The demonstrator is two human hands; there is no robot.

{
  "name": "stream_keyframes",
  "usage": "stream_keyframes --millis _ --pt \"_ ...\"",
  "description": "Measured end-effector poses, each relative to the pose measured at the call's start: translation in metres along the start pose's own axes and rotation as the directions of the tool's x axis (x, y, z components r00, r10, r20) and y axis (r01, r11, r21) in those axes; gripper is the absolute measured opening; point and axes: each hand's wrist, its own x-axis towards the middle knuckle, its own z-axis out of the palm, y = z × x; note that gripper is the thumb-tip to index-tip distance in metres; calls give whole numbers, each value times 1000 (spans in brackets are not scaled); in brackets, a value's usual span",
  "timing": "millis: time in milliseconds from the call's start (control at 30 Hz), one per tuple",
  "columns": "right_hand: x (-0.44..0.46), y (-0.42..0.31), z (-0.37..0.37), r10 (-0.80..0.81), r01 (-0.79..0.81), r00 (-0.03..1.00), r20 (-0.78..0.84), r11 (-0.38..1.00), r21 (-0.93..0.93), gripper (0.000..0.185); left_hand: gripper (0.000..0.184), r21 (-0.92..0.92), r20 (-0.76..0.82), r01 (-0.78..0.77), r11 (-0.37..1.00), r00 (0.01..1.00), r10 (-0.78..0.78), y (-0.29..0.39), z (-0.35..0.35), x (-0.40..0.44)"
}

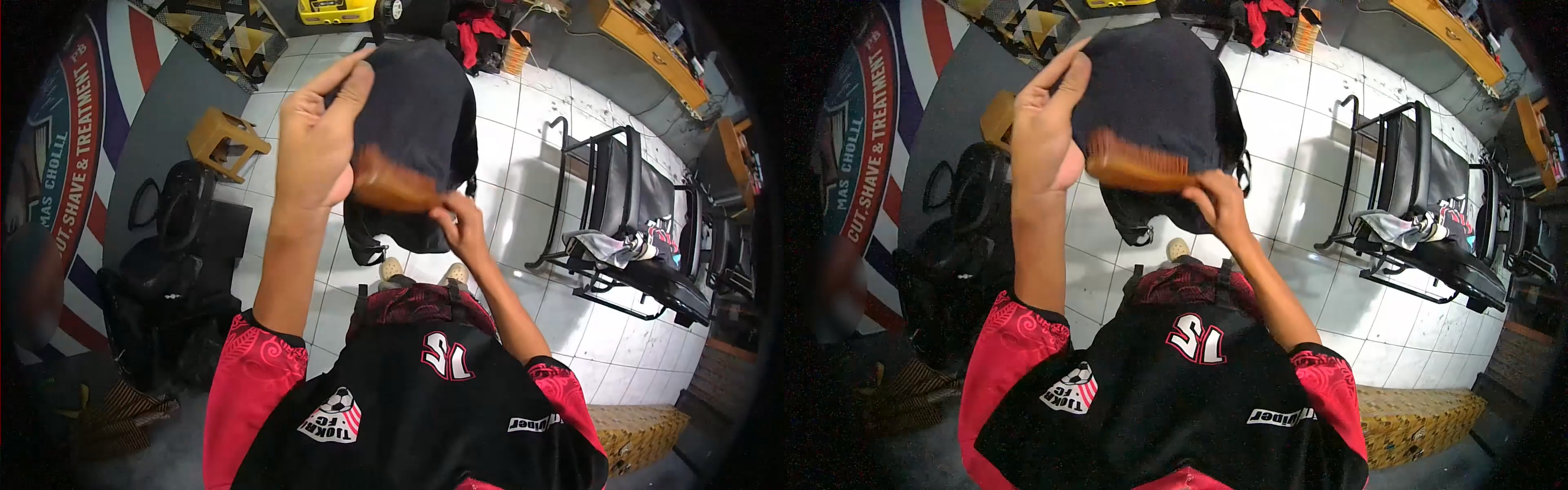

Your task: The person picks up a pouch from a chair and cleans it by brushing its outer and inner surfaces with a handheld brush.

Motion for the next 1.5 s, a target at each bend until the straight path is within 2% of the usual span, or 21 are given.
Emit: stream_keyframes --millis 67,133,167,233,267,333,433,500,600,733,867,900,1000,1033,1067,1133,1200,1267,1367,1467,1500 --pt "-37 32 9 98 -6 971 216 920 -392 16 26 -26 9 -2 1000 1000 2 5 -5 -2" --pt "-84 88 25 207 -36 954 218 798 -601 17 27 -113 -63 43 993 997 -50 13 -3 -5" --pt "-104 111 26 421 36 842 337 579 -814 17 28 -131 -63 44 990 997 -52 16 -2 -6" --pt "-135 148 19 723 63 580 376 420 -905 20 27 -137 -60 18 990 998 -26 21 2 -8" --pt "-154 159 11 645 71 652 398 472 -879 20 27 -138 -53 -12 990 999 5 24 1 -6" --pt "-155 151 -2 666 59 618 417 489 -870 27 27 -129 -41 -40 991 999 35 25 -1 -1" --pt "-102 93 -36 377 -61 841 388 779 -624 30 26 -148 -17 -50 988 999 48 13 0 4" --pt "-53 48 -49 141 -44 969 204 908 -418 26 26 -143 -7 -29 989 1000 28 7 5 0" --pt "10 -7 -54 -79 47 990 -119 967 -250 20 26 -161 17 4 987 1000 -1 -2 14 -3" --pt "33 -20 -19 92 -48 938 -334 989 138 12 28 -289 10 43 956 999 -42 4 35 -8" --pt "-18 34 18 -7 -7 990 -142 995 -96 12 30 -333 -81 -30 943 997 3 13 31 -3" --pt "-31 45 19 19 3 996 84 965 -261 10 31 -302 -117 -63 951 993 28 16 28 -3" --pt "-89 76 25 170 209 837 521 780 -590 17 31 -419 -145 -74 905 989 14 27 20 -3" --pt "-124 119 35 341 282 688 641 688 -669 21 30 -391 -210 -107 914 977 24 27 18 -1" --pt "-154 157 38 513 377 504 694 592 -712 27 30 -394 -211 -111 913 977 28 27 14 2" --pt "-161 161 15 683 221 477 553 515 -828 32 31 -367 -281 -132 921 959 25 28 6 4" --pt "-135 125 -27 542 -111 748 383 671 -733 40 32 -350 -286 -116 930 958 12 28 1 3" --pt "-95 107 -38 452 -336 869 202 838 -429 40 31 -323 -225 -80 943 974 5 24 0 1" --pt "-18 65 -34 301 -308 951 -73 944 -122 32 28 -196 -144 -68 978 989 40 21 11 -6" --pt "52 -4 -31 227 -193 973 -49 906 377 45 26 -54 -30 -118 992 993 117 28 27 -15" --pt "68 -26 -26 208 -133 972 -107 866 482 49 24 152 11 -165 974 986 166 29 27 -18"
